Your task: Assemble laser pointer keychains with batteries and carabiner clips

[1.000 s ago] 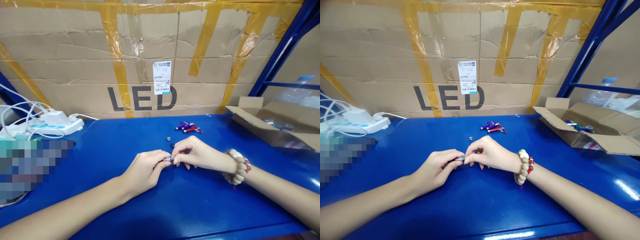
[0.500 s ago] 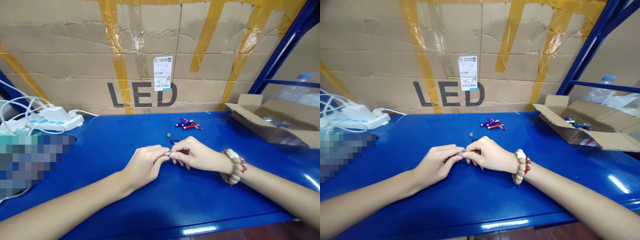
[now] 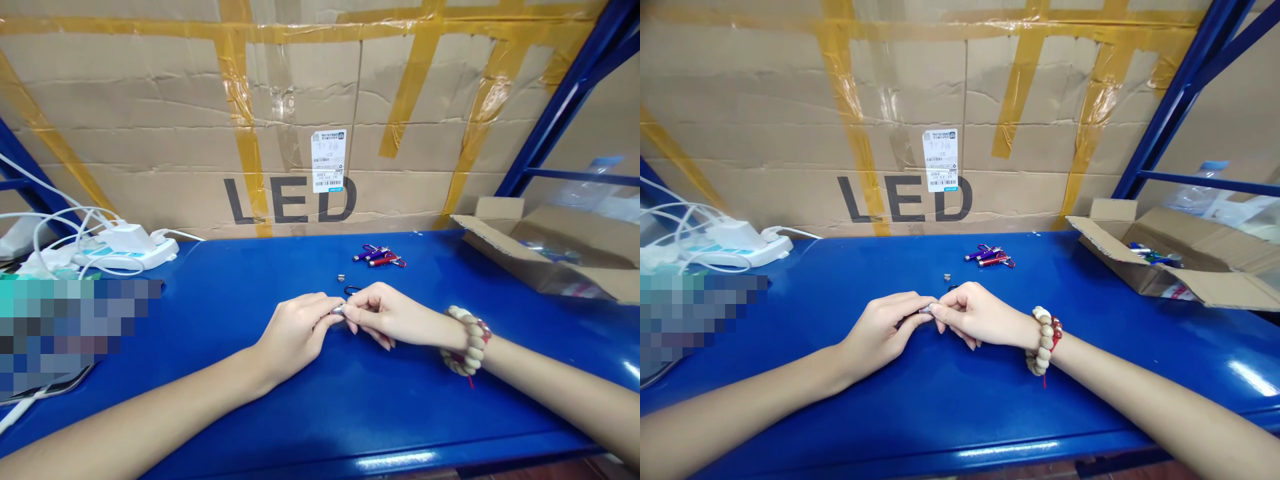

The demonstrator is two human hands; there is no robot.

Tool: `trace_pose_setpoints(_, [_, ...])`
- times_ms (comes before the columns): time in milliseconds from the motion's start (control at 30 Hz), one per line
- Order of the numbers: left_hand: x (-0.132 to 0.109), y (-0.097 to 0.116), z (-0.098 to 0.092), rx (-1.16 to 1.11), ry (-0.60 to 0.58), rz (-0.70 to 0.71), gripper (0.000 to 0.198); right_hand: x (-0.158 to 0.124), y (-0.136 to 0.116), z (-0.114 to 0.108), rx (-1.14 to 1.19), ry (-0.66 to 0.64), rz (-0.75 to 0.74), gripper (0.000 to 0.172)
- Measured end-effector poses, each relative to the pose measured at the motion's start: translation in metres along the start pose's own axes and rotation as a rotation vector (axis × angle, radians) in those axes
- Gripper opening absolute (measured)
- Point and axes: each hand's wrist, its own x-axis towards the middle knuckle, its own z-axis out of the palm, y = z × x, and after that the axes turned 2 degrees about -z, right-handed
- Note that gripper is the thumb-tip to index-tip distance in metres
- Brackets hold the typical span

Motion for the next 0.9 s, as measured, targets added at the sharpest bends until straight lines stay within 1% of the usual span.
trace_pose_setpoints(67, [0.0, 0.0, 0.001, -0.004, 0.002, -0.02, 0.022, 0.0, -0.001, 0.0, -0.007, 0.017, -0.004, 0.035])
trace_pose_setpoints(233, [-0.001, -0.003, 0.003, -0.001, 0.067, -0.023, 0.027, 0.002, -0.001, -0.001, -0.006, 0.042, -0.019, 0.036])
trace_pose_setpoints(400, [-0.001, -0.002, 0.003, -0.011, 0.089, -0.016, 0.022, 0.002, 0.001, -0.001, 0.01, 0.01, -0.011, 0.038])
trace_pose_setpoints(500, [0.001, 0.001, 0.002, -0.047, 0.099, -0.059, 0.02, 0.001, 0.0, 0.0, -0.032, 0.026, -0.017, 0.041])
trace_pose_setpoints(567, [0.003, 0.003, 0.001, -0.088, 0.099, -0.121, 0.02, 0.0, 0.0, -0.001, -0.136, 0.087, -0.036, 0.043])
trace_pose_setpoints(700, [0.007, 0.007, -0.002, -0.165, 0.105, -0.251, 0.017, 0.001, 0.003, -0.005, -0.468, 0.349, -0.156, 0.039])
trace_pose_setpoints(767, [0.008, 0.009, -0.003, -0.184, 0.108, -0.276, 0.016, 0.002, 0.006, -0.007, -0.533, 0.438, -0.228, 0.033])
trace_pose_setpoints(900, [0.009, 0.009, -0.004, -0.199, 0.106, -0.314, 0.016, 0.002, 0.007, -0.01, -0.562, 0.507, -0.373, 0.028])
